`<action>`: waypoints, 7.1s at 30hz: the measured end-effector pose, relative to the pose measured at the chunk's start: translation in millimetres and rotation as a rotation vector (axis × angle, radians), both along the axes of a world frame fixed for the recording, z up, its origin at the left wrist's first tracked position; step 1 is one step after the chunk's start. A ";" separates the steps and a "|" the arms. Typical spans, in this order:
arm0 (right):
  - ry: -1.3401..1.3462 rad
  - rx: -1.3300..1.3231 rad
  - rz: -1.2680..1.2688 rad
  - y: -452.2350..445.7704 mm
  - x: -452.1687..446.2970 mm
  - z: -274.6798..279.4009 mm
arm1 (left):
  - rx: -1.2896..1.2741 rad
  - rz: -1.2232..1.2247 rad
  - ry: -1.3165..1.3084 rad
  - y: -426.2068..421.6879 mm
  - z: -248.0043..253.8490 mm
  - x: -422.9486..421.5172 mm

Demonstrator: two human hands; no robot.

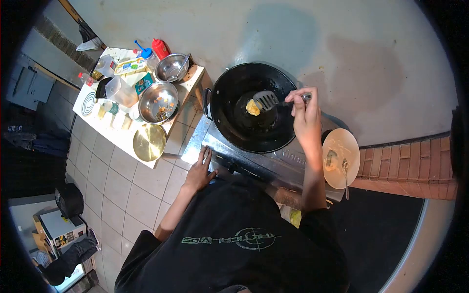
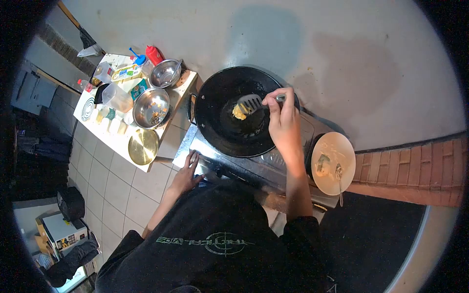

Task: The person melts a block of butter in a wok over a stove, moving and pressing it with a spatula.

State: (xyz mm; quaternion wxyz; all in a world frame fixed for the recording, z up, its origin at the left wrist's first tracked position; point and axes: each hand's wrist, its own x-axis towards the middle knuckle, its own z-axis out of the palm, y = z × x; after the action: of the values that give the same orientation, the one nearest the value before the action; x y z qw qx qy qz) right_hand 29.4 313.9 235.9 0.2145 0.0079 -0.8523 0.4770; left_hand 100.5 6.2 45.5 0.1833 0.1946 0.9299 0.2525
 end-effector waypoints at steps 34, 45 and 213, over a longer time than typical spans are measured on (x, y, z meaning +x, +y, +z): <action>-0.155 0.178 0.137 1.0 8.6 -18.7 | -0.255 -0.081 -0.030 2.1 3.5 -1.5; -0.335 0.310 0.056 -4.0 6.4 -9.2 | -0.274 -0.063 -0.048 4.7 8.5 -2.4; -0.018 0.066 -0.081 -13.3 16.3 -29.8 | -0.325 -0.092 0.000 4.3 -0.6 0.1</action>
State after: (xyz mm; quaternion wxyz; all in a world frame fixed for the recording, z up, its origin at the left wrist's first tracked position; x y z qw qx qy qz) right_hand 45.7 300.6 206.1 0.2257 -0.0237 -0.8691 0.4396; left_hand 100.6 10.5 44.9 0.2237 0.2049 0.9486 0.0901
